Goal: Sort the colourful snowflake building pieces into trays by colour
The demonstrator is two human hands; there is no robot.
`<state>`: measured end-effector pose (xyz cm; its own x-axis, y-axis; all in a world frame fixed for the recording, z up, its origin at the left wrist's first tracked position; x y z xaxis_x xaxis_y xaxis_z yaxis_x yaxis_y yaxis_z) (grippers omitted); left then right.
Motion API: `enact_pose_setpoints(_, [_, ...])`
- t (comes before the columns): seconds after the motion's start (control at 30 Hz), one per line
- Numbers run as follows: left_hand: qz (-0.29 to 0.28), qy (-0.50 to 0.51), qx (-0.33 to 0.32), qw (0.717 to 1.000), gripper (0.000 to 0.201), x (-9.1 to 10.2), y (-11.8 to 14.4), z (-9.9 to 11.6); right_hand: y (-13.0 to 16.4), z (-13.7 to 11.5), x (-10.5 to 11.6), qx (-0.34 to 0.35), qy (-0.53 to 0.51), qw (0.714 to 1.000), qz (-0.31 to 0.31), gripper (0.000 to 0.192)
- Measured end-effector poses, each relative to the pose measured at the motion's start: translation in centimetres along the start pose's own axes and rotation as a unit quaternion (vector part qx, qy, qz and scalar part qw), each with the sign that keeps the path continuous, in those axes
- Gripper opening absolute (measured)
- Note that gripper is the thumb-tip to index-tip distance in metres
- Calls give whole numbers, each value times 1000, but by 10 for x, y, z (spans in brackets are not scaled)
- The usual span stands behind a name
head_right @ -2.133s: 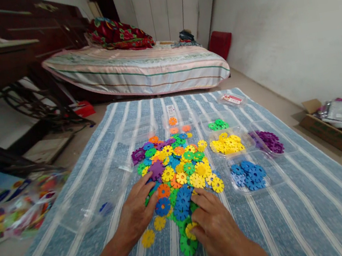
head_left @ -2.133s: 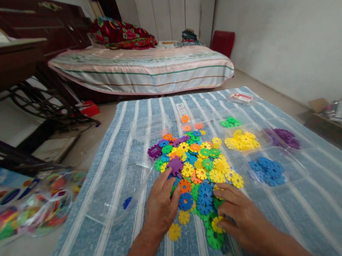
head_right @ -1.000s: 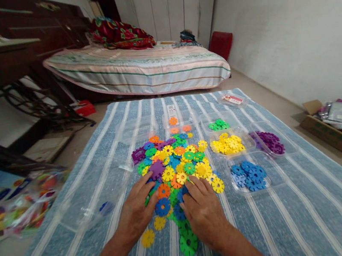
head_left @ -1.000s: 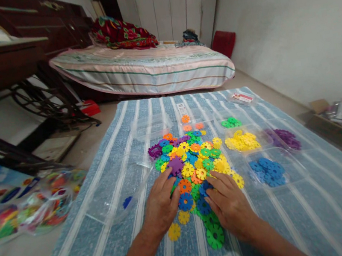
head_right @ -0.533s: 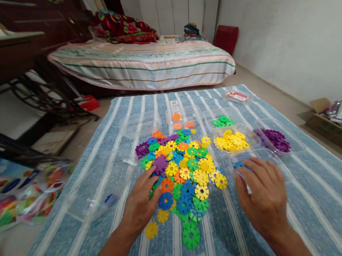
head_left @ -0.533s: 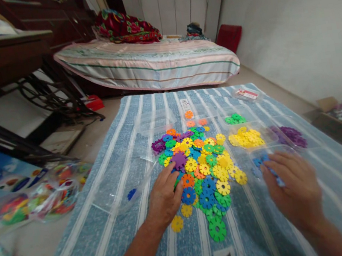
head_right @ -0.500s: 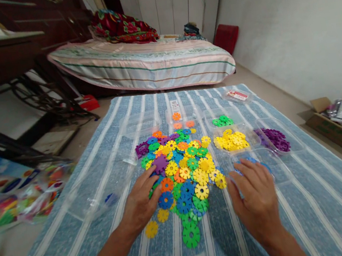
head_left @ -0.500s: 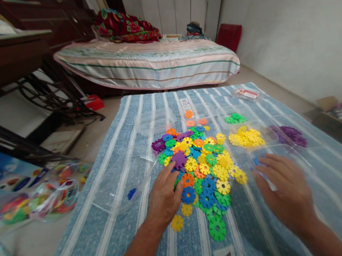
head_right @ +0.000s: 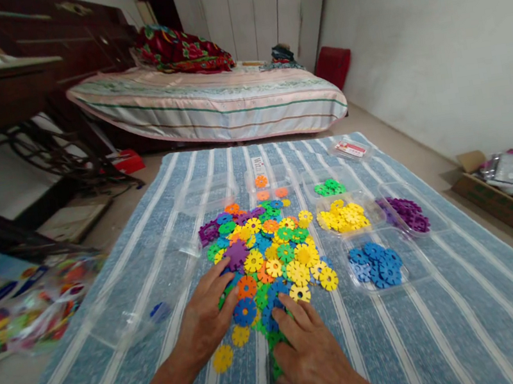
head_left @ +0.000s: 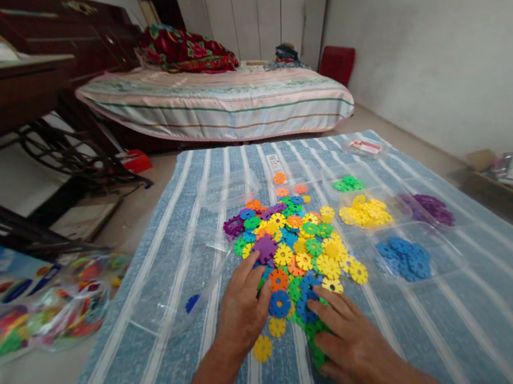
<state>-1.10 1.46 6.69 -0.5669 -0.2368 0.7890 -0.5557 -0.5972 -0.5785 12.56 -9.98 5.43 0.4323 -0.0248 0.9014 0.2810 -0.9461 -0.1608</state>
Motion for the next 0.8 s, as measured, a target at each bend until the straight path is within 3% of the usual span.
enact_pose_setpoints(0.13, [6, -4, 0, 1000, 18, 2, 0, 0, -8, 1, 9, -36, -70, 997, -16, 6])
enact_pose_setpoints(0.23, [8, -4, -1, 1000, 19, 1, 2, -1, -24, 15, 32, -56, -105, 993, 4, 8])
enact_pose_setpoints(0.33, [8, -2, -3, 1000, 20, 0, 3, -3, -50, 49, 83, -42, -69, 985, 149, 12])
enact_pose_setpoints(0.43, [2, 4, 5, 1000, 20, -1, 3, -4, -67, 87, 144, -45, 44, 926, 371, 10])
enact_pose_setpoints(0.53, [-2, 11, 13, 1000, 20, -1, 3, -5, -74, 105, 171, -70, 106, 882, 454, 8])
enact_pose_setpoints(0.63, [-3, 12, 12, 1000, 20, -1, 3, -4, -73, 94, 154, -48, 78, 909, 407, 7])
enact_pose_setpoints(0.8, [-11, 12, 14, 1000, 19, -1, 2, -1, -47, 41, 78, 16, -8, 977, 211, 6])
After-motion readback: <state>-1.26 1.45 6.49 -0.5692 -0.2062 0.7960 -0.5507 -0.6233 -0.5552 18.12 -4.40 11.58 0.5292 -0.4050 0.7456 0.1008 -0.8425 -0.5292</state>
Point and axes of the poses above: each hand's wrist, its own y-axis away from the middle knuckle, its own x-axis out of the back of the hand, z = x × y, the point moved 7 cm from there along -y, towards the middle knuckle, and after that the axes turned 7 degrees about -x, right-handed, at the moved point
